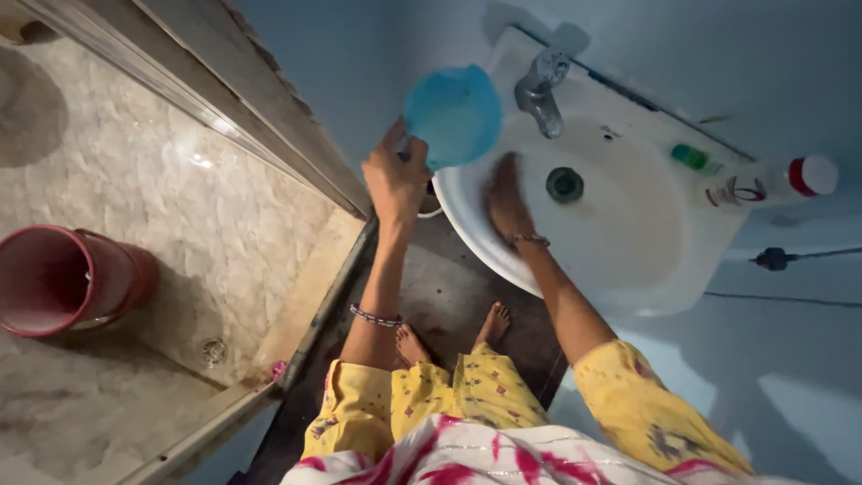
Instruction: The person cleans a bathroom sink by hand. They use a blue plastic cup to scoop water from the running tap and pour it over the sink basin, then wipe the surface with their hand. The person also moves a bottle of lotion and a toothbrush aside to clean the area underneath.
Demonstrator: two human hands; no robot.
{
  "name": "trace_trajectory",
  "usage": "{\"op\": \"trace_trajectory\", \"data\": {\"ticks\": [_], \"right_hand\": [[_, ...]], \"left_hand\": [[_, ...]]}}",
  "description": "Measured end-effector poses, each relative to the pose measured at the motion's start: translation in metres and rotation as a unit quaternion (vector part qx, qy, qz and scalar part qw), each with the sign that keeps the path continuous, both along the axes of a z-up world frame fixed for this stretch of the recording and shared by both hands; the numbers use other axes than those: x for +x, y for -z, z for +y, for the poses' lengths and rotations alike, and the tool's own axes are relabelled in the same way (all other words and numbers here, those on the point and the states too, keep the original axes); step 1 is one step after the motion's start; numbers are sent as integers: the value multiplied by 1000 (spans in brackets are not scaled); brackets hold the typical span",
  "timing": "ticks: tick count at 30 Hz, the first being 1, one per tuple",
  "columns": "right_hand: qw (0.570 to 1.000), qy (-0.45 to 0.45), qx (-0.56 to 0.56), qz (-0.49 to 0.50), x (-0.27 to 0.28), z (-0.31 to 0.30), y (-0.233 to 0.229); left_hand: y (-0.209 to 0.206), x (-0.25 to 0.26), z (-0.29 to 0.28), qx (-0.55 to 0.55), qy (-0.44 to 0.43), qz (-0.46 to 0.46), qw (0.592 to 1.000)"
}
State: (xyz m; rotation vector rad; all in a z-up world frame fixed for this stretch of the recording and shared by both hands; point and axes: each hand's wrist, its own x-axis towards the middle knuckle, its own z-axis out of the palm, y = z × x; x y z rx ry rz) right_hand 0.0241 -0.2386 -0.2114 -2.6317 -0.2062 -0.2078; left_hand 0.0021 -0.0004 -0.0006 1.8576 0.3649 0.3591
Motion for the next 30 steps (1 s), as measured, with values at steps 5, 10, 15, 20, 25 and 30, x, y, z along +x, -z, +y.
{"op": "trace_trajectory", "data": {"ticks": [5,10,15,20,25,30], "right_hand": [[988,-43,21,144,-5,-7,-15],[975,-72,33,210,-20,-8,-44],[953,-136,46,266,-65,-57,-41],[966,11,-200,164,-77,-177,-14],[974,16,1,227,-57,-73,4],[913,-193,208,294,-61,-29,-11]], "left_hand": [[13,-8,-19,-8,52,3,999],[22,-21,-35,16,93,27,995],[37,-37,-52,28,139,87,986],[56,-41,-80,-9,166,75,983],[67,-34,-78,33,142,11,989],[47,-32,-65,62,152,50,985]]}}
